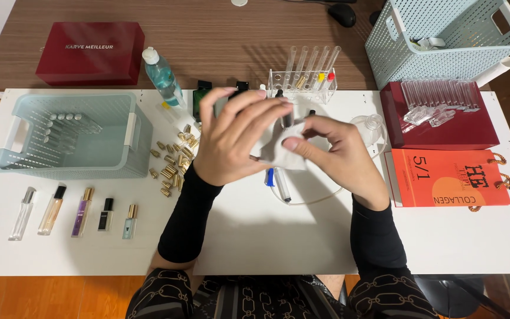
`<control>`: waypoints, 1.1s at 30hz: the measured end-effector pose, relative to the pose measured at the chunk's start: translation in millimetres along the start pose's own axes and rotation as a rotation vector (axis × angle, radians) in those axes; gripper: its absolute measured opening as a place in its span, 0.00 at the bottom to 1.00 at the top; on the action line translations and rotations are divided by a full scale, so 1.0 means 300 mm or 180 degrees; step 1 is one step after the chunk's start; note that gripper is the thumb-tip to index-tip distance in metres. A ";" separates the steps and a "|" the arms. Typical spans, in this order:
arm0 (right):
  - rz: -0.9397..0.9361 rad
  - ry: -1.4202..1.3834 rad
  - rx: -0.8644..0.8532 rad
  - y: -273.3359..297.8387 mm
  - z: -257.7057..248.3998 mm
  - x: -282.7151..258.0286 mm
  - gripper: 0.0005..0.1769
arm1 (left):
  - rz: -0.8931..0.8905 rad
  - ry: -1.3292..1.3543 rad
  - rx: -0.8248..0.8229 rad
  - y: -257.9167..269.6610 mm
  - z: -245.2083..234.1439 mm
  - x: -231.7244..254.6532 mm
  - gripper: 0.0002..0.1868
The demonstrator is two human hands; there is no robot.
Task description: Transfer perfume liquid from a larger bottle to a smaller spray bottle using a syringe and plastic tubing.
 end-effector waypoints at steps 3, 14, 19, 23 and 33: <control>-0.0283 0.0407 -0.0349 -0.001 0.034 -0.062 0.13 | -0.0171 -0.0095 0.0244 -0.004 -0.023 -0.024 0.39; -0.0522 -0.0002 -0.0552 0.010 0.044 -0.107 0.17 | -0.0136 -0.0082 0.0195 0.001 -0.014 -0.018 0.38; 0.0070 0.0378 -0.0319 0.015 0.015 0.000 0.17 | -0.0065 0.0163 0.0127 0.010 0.015 0.007 0.40; 0.0621 0.0464 -0.0138 0.018 -0.011 0.074 0.11 | -0.0031 0.0033 0.0052 0.006 0.020 0.008 0.39; -0.0068 -0.0331 -0.0480 0.008 0.058 -0.032 0.18 | -0.0188 -0.0083 0.0115 -0.005 -0.012 -0.019 0.37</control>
Point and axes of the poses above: each hand's wrist, its own y-axis away from the middle knuckle, its own z-axis out of the palm, x = y × z, the point moved 10 cm from there along -y, towards the middle knuckle, and after that the axes turned 6 degrees about x, right-handed, at the moved point
